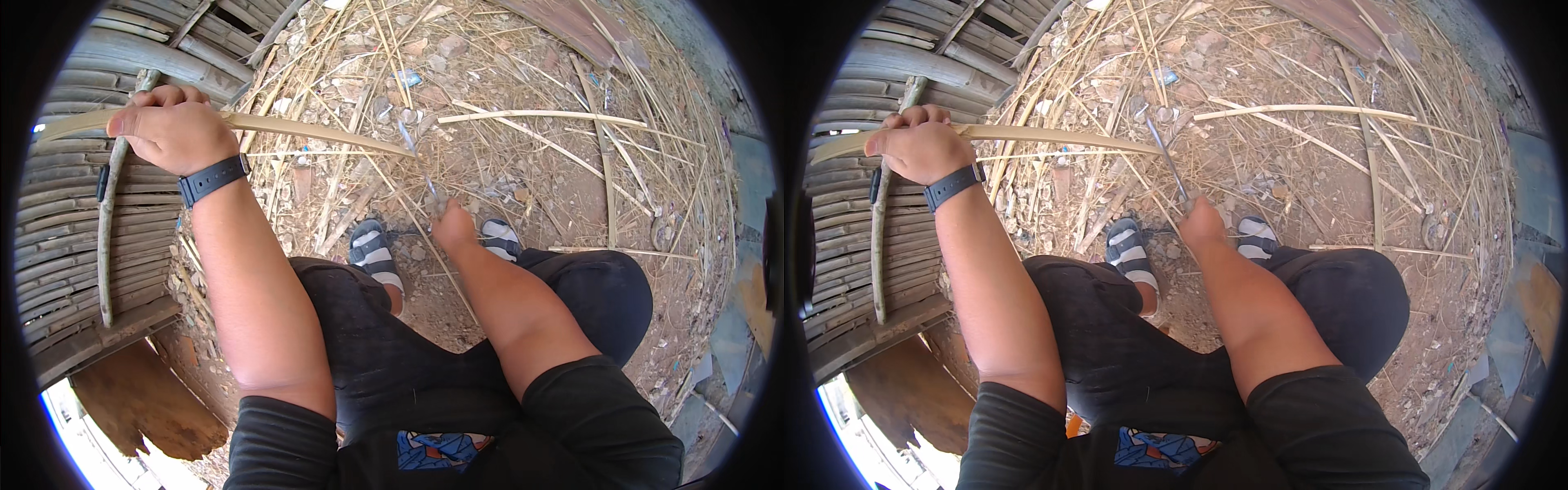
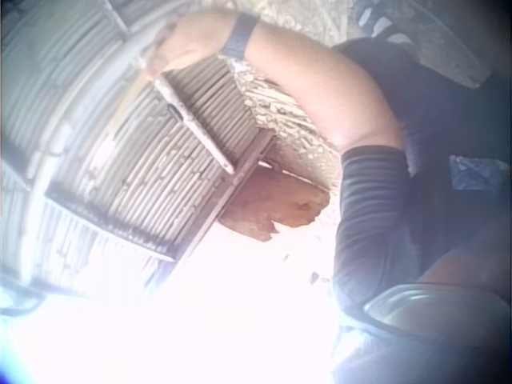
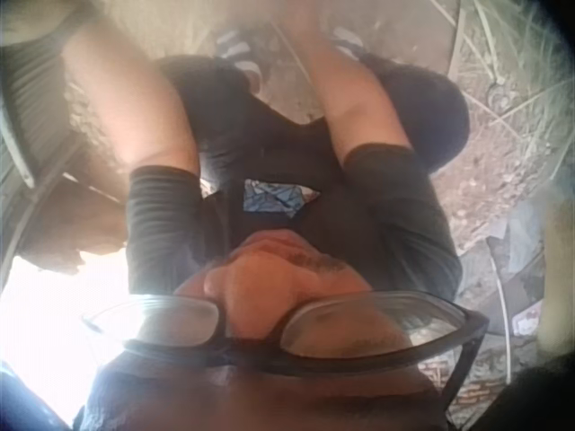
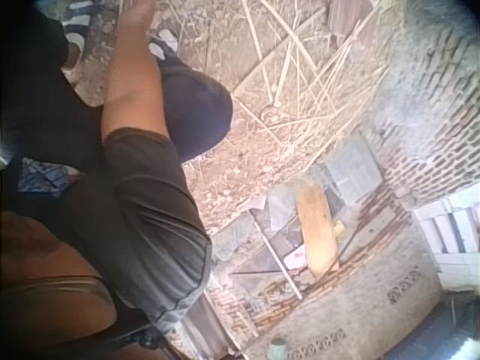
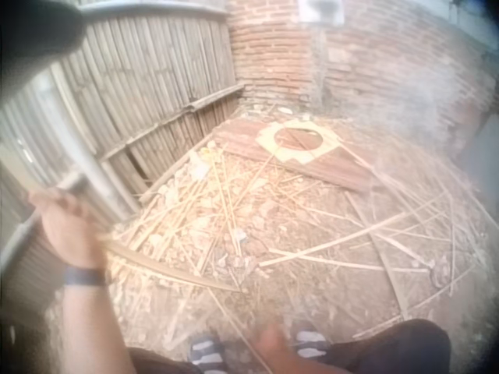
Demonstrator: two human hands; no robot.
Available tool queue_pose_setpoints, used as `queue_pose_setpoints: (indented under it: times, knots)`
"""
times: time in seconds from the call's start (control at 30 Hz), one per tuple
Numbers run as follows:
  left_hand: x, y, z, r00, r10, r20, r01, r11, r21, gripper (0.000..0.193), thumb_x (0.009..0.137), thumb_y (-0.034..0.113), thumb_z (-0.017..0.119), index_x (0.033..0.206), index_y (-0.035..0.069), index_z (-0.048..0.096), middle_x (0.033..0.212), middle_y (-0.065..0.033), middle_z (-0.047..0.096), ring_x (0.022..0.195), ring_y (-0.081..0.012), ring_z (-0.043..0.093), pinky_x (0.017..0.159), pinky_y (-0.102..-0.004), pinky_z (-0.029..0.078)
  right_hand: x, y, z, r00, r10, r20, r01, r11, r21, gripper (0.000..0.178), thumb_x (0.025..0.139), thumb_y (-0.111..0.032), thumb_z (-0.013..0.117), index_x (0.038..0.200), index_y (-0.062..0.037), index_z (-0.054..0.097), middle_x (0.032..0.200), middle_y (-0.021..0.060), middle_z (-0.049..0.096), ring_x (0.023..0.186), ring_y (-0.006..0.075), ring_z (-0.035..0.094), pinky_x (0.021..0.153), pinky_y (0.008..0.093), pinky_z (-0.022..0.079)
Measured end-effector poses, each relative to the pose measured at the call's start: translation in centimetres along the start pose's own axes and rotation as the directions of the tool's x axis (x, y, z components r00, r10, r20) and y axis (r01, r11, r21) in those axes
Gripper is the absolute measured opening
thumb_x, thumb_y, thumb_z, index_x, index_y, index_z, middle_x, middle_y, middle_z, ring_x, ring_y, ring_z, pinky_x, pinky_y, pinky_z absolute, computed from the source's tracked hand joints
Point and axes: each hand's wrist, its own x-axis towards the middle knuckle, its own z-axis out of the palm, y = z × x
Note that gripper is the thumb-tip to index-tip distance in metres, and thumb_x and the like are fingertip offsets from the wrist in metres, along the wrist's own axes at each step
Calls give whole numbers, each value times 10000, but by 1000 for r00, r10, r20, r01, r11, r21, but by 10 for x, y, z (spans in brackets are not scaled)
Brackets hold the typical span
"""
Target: The person splits a long bamboo stick into thin strips using a large knife. They hold the bamboo with one hand and repeatedly strike it with the knife to separate the material into smaller pieces.
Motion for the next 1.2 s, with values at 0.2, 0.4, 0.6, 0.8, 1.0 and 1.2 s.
queue_pose_setpoints:
  times: [0.2,0.4,0.6,0.8,1.0,1.2]
  knots:
    - [-1,3,-7,999,-28,40,28,1000,14,608,1017,651,169,885,96,379,609,-3,359,526,-148,315,532,-313,320,-6,-3,-5,987,96,129,-89,994,-62,487,779,-210,676,1175,64,604,1110,310,664,1061,424,653,923,441,512]
    - [2,0,-9,1000,-6,9,6,999,37,647,976,709,199,820,97,340,600,-6,337,516,-140,324,505,-303,328,-16,-12,-14,1000,10,-19,-8,995,99,497,776,-258,696,1162,43,614,1052,299,680,1024,429,658,906,452,514]
    - [5,-6,-8,999,39,-14,-38,999,31,747,887,826,230,753,96,313,593,1,324,493,-126,320,460,-279,327,-23,-68,-32,956,-74,-284,147,958,248,514,829,-280,686,1221,28,560,1004,297,680,992,447,652,862,500,506]
    - [7,-8,-13,1000,-8,3,8,1000,0,752,892,816,234,833,75,344,597,2,337,492,-123,317,450,-280,304,-33,-30,-18,992,-81,-96,87,994,60,497,897,-262,621,1302,-2,496,1097,302,659,1012,443,647,877,505,506]
    - [4,-5,-9,1000,9,12,-9,1000,-10,725,915,789,246,821,77,341,599,3,324,485,-120,309,425,-278,274,-17,-11,-9,978,155,140,-153,988,-28,474,862,-249,645,1249,7,545,1152,296,655,1108,416,632,960,453,500]
    - [4,-4,-11,1000,-13,-4,12,999,-41,701,937,764,256,820,78,341,600,1,329,485,-121,302,432,-270,263,-25,-50,-27,989,10,-145,26,969,246,487,834,-295,679,1198,9,569,1075,285,677,1029,439,653,909,476,518]
